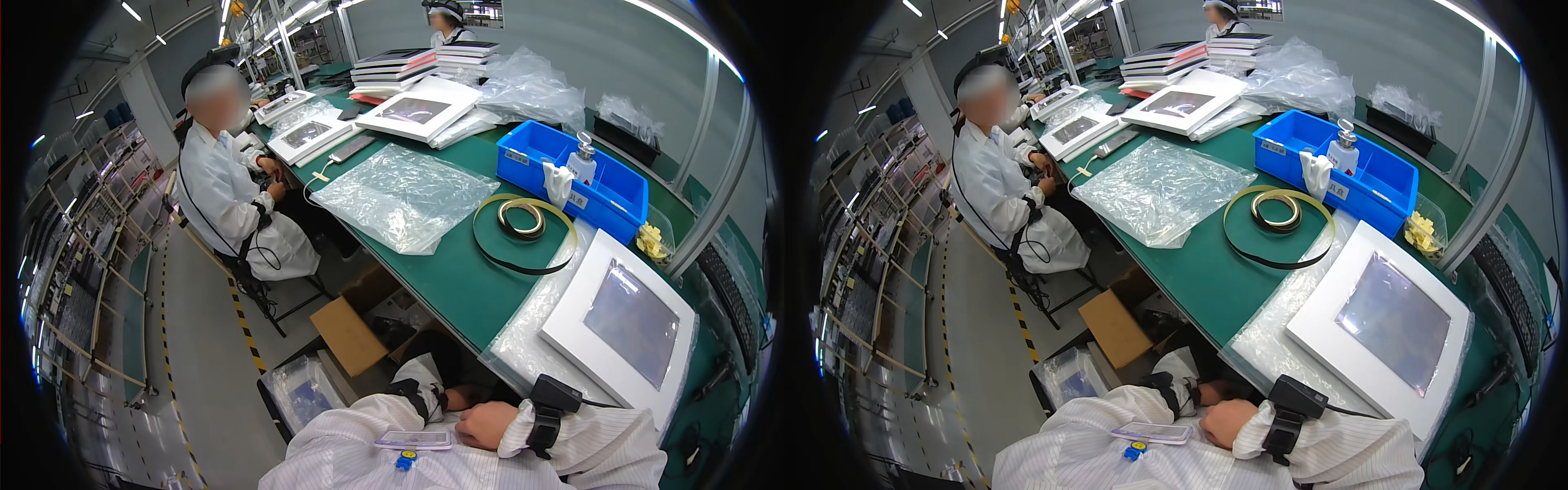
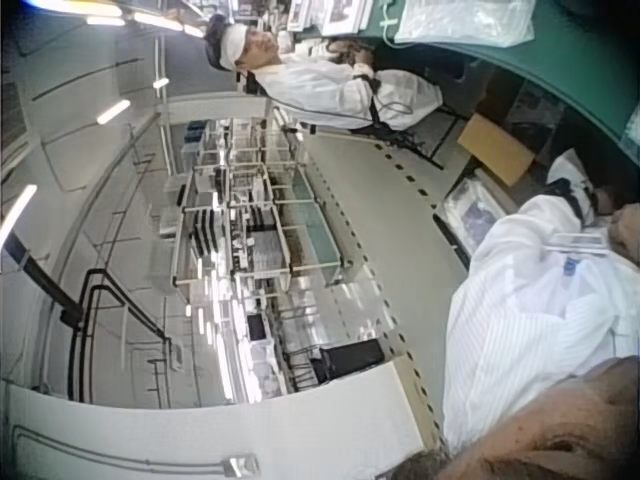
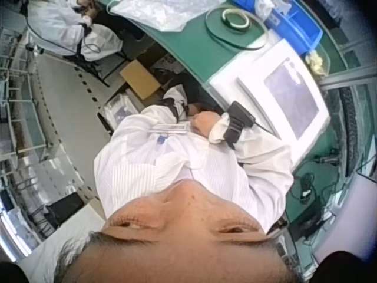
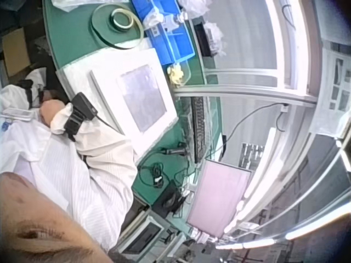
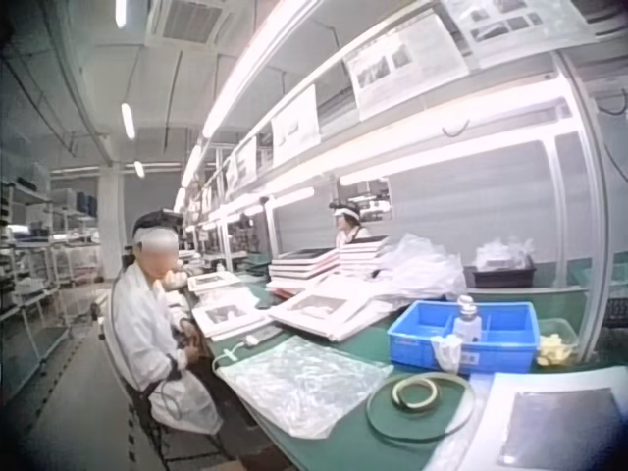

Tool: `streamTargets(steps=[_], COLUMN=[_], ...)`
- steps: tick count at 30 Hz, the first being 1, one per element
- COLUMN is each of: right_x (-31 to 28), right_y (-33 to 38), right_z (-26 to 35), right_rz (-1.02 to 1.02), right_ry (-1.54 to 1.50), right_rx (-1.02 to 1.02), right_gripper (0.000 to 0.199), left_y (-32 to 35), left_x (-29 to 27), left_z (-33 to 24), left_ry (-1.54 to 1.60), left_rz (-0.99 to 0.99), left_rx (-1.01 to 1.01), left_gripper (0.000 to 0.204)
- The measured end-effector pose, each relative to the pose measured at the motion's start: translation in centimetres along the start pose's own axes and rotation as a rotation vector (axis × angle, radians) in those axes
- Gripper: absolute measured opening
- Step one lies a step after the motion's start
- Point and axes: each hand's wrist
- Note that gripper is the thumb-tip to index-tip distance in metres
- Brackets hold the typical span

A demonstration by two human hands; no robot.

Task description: Assembling and inspecting the protective plastic frame onto an electronic panel or display.

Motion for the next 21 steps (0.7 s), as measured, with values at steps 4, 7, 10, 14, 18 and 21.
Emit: streamTargets(steps=[4,7,10,14,18,21], right_x=[0.1,-0.4,0.0,-0.5,0.1,0.8], right_y=[0.2,-0.5,-0.5,0.3,-0.1,-0.2], right_z=[-0.5,0.4,0.0,-0.6,-0.1,-0.5], right_rz=[0.021,0.032,0.031,-0.017,-0.015,-0.027], right_ry=[0.01,0.03,0.014,-0.026,-0.031,-0.05], right_rx=[0.021,-0.01,0.002,-0.007,0.003,-0.02], right_gripper=[0.022,0.023,0.023,0.022,0.022,0.023], left_y=[0.1,-1.6,-3.0,-0.7,1.2,1.0], left_x=[-0.1,2.2,3.2,0.0,-1.0,-0.9], left_z=[-0.8,6.1,7.5,-0.6,-3.0,-2.6], left_ry=[-0.054,-0.121,-0.101,-0.01,-0.026,-0.035], left_rz=[-0.052,-0.145,-0.124,-0.047,-0.036,-0.008], left_rx=[0.047,0.057,0.07,-0.001,-0.045,-0.013], left_gripper=[0.031,0.029,0.03,0.031,0.03,0.03])
Point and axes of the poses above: each hand's wrist, its own y-axis away from the middle knuckle, its own x-axis out of the palm, z = x × y, and after that the axes turned 2 degrees about y, right-handed
